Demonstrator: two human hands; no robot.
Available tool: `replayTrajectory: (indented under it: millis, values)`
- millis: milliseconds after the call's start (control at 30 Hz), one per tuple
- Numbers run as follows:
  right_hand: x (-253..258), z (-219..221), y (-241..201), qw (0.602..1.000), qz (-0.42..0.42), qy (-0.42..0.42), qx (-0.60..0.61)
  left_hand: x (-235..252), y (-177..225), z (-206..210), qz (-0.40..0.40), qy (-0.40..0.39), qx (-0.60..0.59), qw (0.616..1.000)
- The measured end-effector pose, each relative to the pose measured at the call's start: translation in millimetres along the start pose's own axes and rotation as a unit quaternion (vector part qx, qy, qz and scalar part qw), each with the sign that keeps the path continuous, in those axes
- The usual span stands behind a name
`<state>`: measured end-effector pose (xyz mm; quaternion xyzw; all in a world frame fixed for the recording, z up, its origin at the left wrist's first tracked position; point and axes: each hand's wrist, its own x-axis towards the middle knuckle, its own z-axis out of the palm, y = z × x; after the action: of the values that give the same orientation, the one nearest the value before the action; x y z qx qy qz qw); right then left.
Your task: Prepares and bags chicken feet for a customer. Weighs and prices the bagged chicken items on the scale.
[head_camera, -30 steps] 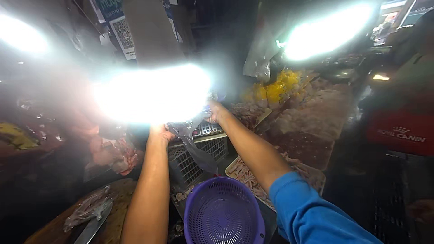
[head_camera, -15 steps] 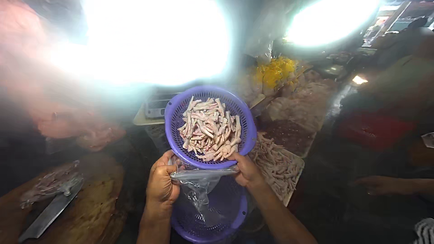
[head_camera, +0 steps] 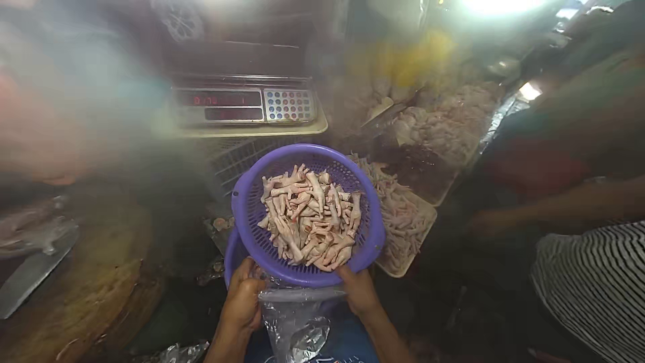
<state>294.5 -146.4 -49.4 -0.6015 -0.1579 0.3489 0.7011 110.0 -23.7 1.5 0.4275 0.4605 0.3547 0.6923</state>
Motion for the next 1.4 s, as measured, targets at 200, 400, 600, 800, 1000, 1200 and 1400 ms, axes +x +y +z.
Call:
replayTrajectory:
  millis: [200, 400, 600, 800, 1000, 1200, 1400]
  values:
    - [14.2, 6.0, -0.7, 0.997, -0.067, 0.007, -0.041, 29.3, 5.6, 5.2, 0.027, -0.003, 0.052, 0.998]
    - [37.5, 11.7, -14.5, 0.999, -0.036, 0.032, -0.008, 45.1, 15.3, 11.7, 0.049, 0.004, 0.13, 0.99]
    - [53.8, -3.6, -25.5, 0.996, -0.04, 0.05, -0.056, 43.5, 27.0, 29.6, 0.021, -0.025, 0.086, 0.996]
    - [57.1, 7.0, -27.1, 0.995, 0.01, 0.071, -0.069, 52.1, 25.2, 31.2, -0.004, 0.001, 0.092, 0.996]
    - [63.9, 5.1, -9.6, 0.99, -0.017, 0.005, -0.139, 62.0, -7.2, 15.7, -0.021, 0.032, 0.076, 0.996]
    - [86.5, 1.0, -17.6, 0.972, -0.034, -0.018, -0.23, 71.9, -24.1, 7.8, -0.017, 0.057, 0.128, 0.99]
    - [99.7, 9.6, -32.3, 0.97, -0.059, -0.036, -0.232, 81.2, -34.1, -2.6, 0.001, 0.059, 0.177, 0.982]
